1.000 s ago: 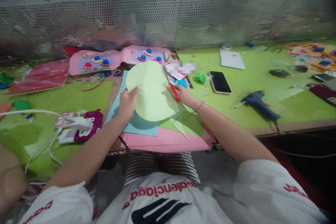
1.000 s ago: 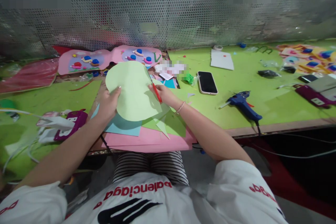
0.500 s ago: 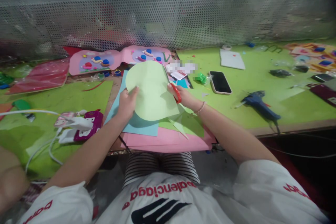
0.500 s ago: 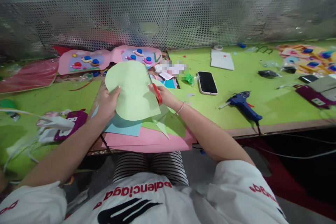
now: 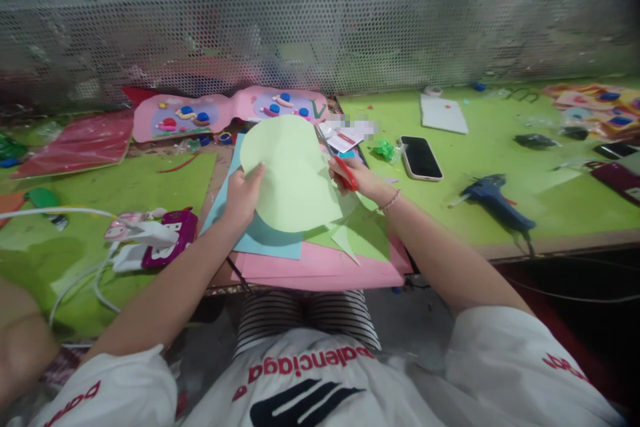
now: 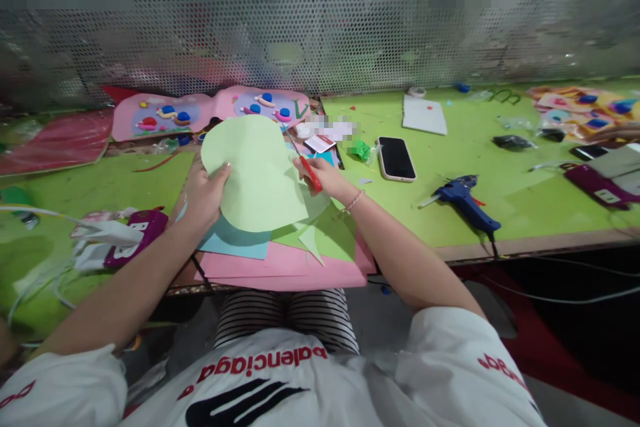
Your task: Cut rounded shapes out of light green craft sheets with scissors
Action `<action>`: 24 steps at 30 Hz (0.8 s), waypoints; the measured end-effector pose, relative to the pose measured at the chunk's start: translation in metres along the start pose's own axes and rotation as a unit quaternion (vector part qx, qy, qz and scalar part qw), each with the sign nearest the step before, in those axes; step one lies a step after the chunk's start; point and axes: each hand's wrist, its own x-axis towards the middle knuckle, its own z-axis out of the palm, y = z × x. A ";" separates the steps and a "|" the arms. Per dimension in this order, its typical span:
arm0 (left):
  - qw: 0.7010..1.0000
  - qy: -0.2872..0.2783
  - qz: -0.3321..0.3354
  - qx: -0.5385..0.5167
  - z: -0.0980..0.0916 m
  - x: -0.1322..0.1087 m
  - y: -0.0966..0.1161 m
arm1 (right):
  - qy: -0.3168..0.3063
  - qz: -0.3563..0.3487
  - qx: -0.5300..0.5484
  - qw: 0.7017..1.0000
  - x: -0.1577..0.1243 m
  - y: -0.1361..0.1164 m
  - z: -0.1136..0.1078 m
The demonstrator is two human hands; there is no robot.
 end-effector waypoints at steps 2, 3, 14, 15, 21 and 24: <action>1.000 -0.002 -0.004 -0.003 0.000 0.000 0.000 | -0.003 0.000 0.001 1.000 -0.002 -0.004 0.002; 1.000 -0.004 -0.002 -0.005 0.000 -0.001 -0.001 | -0.002 -0.001 -0.002 1.000 -0.003 -0.006 0.004; 0.999 -0.019 -0.038 -0.012 0.001 0.000 -0.005 | 0.002 0.010 0.006 1.000 -0.009 -0.017 0.006; 0.999 -0.017 -0.041 -0.013 0.001 0.000 -0.005 | 0.002 0.012 0.006 1.000 -0.009 -0.017 0.006; 0.999 -0.019 -0.037 -0.014 0.000 0.001 -0.007 | 0.000 0.015 0.017 1.000 -0.009 -0.017 0.007; 0.999 -0.020 -0.041 -0.012 0.000 0.001 -0.006 | -0.001 0.012 0.027 1.000 -0.009 -0.017 0.007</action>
